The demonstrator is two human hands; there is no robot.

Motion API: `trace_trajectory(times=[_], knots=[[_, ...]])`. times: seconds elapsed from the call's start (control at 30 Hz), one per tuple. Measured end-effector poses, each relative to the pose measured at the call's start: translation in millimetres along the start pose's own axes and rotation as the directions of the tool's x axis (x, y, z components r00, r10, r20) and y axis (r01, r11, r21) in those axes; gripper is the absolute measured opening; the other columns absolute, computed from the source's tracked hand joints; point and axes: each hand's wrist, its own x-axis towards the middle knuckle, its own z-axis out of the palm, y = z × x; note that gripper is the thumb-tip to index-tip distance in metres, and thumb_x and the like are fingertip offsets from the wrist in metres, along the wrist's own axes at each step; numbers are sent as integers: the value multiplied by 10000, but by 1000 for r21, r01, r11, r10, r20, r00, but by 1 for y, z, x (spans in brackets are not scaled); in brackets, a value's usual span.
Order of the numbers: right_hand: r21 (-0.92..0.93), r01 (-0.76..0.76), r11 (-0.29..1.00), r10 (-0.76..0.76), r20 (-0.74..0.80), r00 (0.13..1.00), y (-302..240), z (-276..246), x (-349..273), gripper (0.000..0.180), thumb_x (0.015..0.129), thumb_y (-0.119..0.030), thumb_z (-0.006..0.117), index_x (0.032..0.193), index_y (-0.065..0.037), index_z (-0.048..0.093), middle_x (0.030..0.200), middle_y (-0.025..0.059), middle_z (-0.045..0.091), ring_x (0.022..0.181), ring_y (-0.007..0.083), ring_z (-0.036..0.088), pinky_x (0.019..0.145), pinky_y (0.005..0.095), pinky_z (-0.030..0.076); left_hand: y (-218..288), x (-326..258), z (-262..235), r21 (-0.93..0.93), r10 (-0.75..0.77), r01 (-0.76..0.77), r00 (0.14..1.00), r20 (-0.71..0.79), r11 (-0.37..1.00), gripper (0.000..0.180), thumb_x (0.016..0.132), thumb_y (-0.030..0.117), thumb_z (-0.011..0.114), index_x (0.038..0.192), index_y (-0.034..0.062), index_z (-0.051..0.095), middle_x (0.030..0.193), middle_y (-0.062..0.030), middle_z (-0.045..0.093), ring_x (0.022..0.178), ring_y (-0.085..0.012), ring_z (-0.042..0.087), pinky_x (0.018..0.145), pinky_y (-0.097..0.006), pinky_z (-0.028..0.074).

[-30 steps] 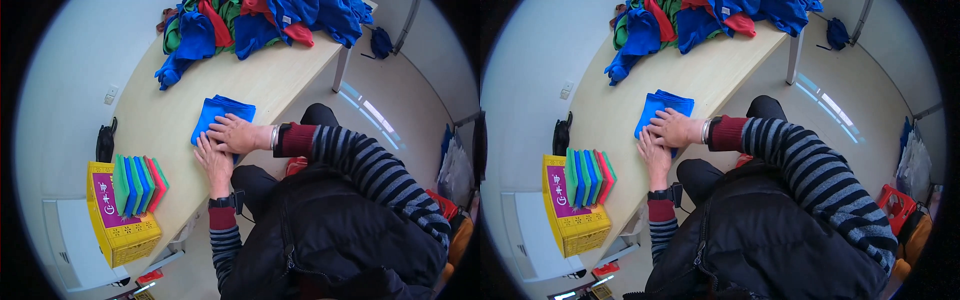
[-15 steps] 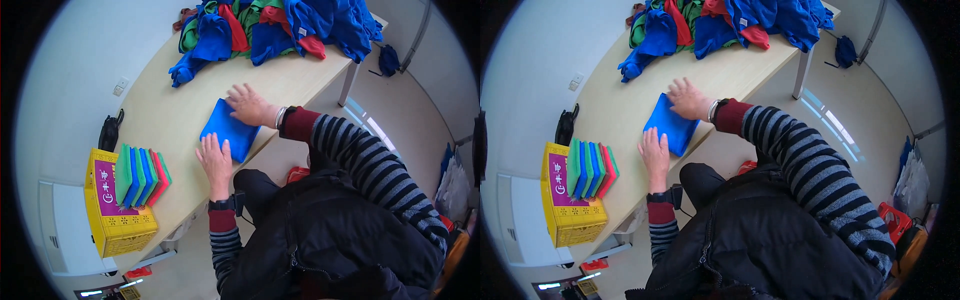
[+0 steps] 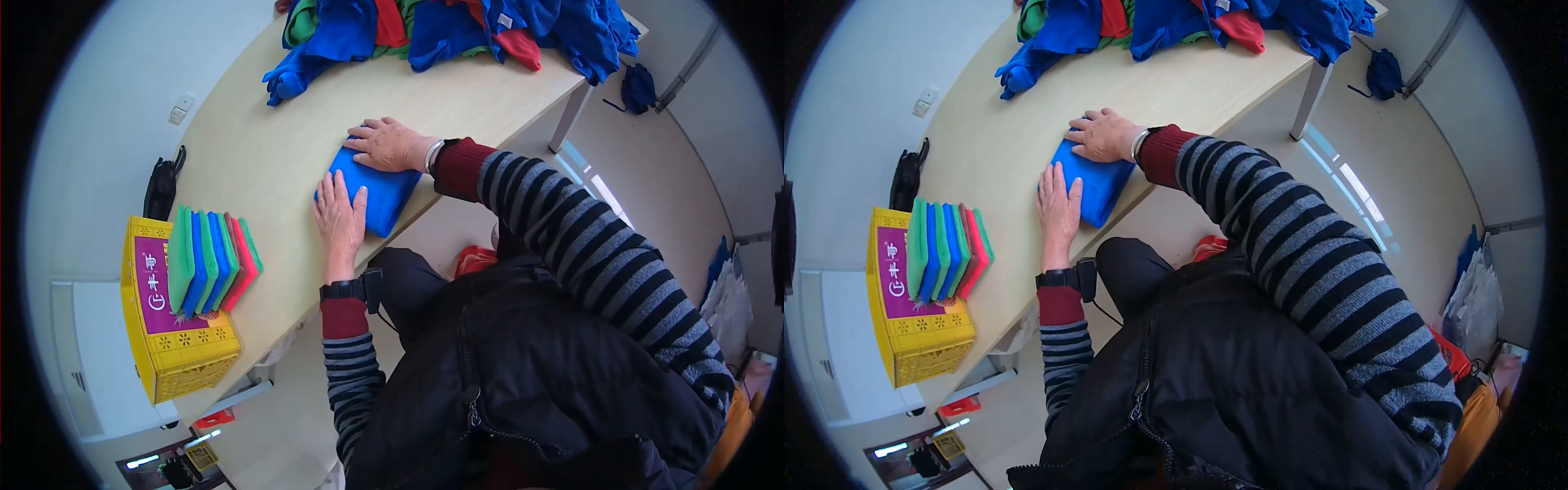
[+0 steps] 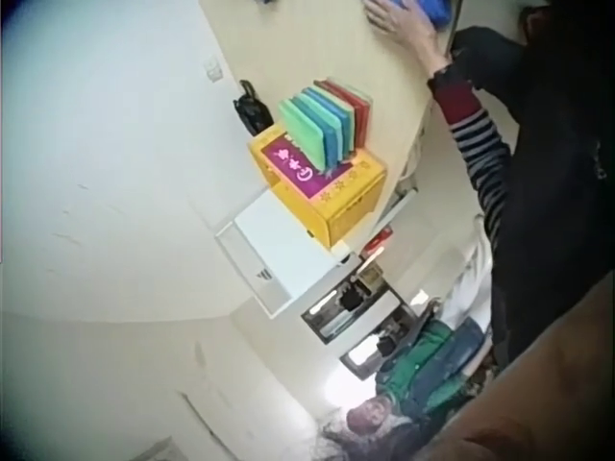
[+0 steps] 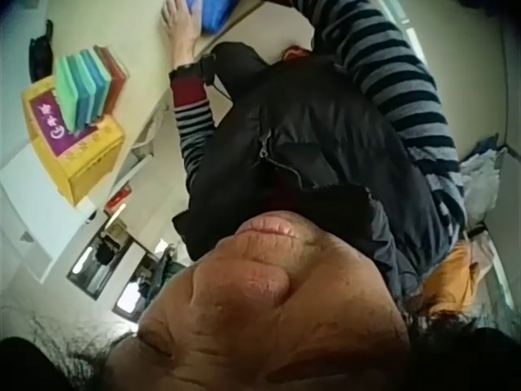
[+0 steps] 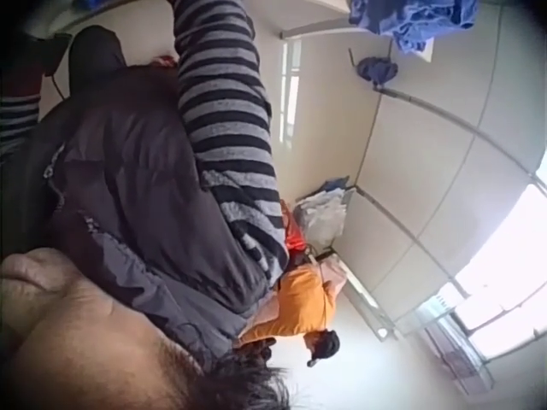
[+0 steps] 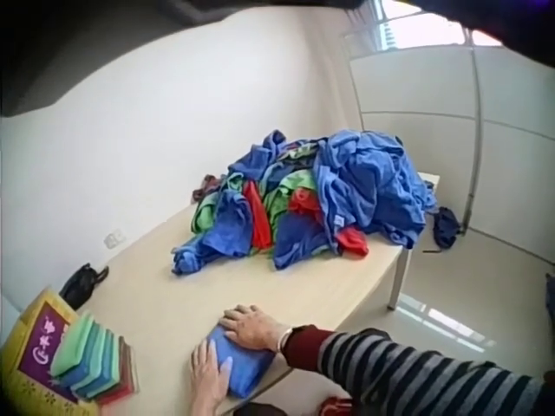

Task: The person folds a blue cloth and places it on a stack, then takes a green cloth from a pile, unfolds it, and folds it into a square to add to the stack. Finally, they take another blue cloth from the pile, unfold it, and fold it into a square.

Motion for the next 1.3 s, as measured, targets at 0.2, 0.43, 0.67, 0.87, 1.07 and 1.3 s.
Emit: trace_trajectory(times=[0.2, 0.43, 0.67, 0.87, 1.07, 1.3], knots=[[-26, -6, 1000, 6, -6, 1000, 3, -3, -10, 503, 1016, -442, 433, 1447, -191, 498, 1531, 78, 429, 1415, 334, 387, 1152, 489, 321, 51, -40, -11, 70, 196, -188, 973, -118, 980, 643, 903, 334, 694, 1412, 7, 476, 1464, -228, 466, 1388, -392, 403, 1168, -511, 294], [-73, 142, 987, -150, -114, 982, -24, -11, -40, 536, 1010, -452, 462, 1450, -147, 491, 1534, 96, 427, 1448, 331, 344, 1182, 509, 277, 62, -53, -1, 163, 134, -93, 956, -263, 982, 468, 847, 160, 728, 1258, 1, 571, 1322, -208, 564, 1236, -374, 538, 1051, -452, 439], [-61, 75, 995, -79, -79, 994, -15, -1, -47, 559, 1015, -472, 439, 1468, -147, 475, 1549, 90, 416, 1463, 298, 325, 1200, 492, 243, 76, -36, 1, 315, 113, -29, 961, -252, 949, 349, 850, 46, 659, 1184, -1, 567, 1232, -209, 584, 1139, -366, 589, 946, -427, 507], [-40, 68, 997, -71, -67, 995, -16, -5, -49, 555, 1027, -470, 414, 1475, -147, 466, 1561, 86, 402, 1473, 292, 312, 1209, 488, 225, 84, -37, -12, 370, 50, -14, 995, -88, 929, 276, 902, 35, 589, 1163, -24, 522, 1243, -228, 555, 1182, -372, 583, 957, -382, 526], [-25, 67, 997, -67, -10, 998, -14, -10, -50, 550, 1036, -469, 393, 1487, -159, 452, 1576, 84, 383, 1485, 291, 295, 1214, 487, 218, 73, -48, -12, 417, 178, -120, 979, -102, 901, 329, 912, 11, 564, 1228, -62, 509, 1287, -255, 544, 1199, -383, 575, 970, -397, 523], [-14, 70, 997, -70, 5, 998, -17, -11, -50, 553, 1039, -471, 383, 1499, -169, 438, 1584, 80, 372, 1486, 289, 291, 1207, 487, 230, 66, -79, -21, 384, 231, -181, 969, -86, 906, 396, 914, -7, 550, 1304, -62, 509, 1352, -254, 546, 1231, -397, 561, 970, -410, 523]])
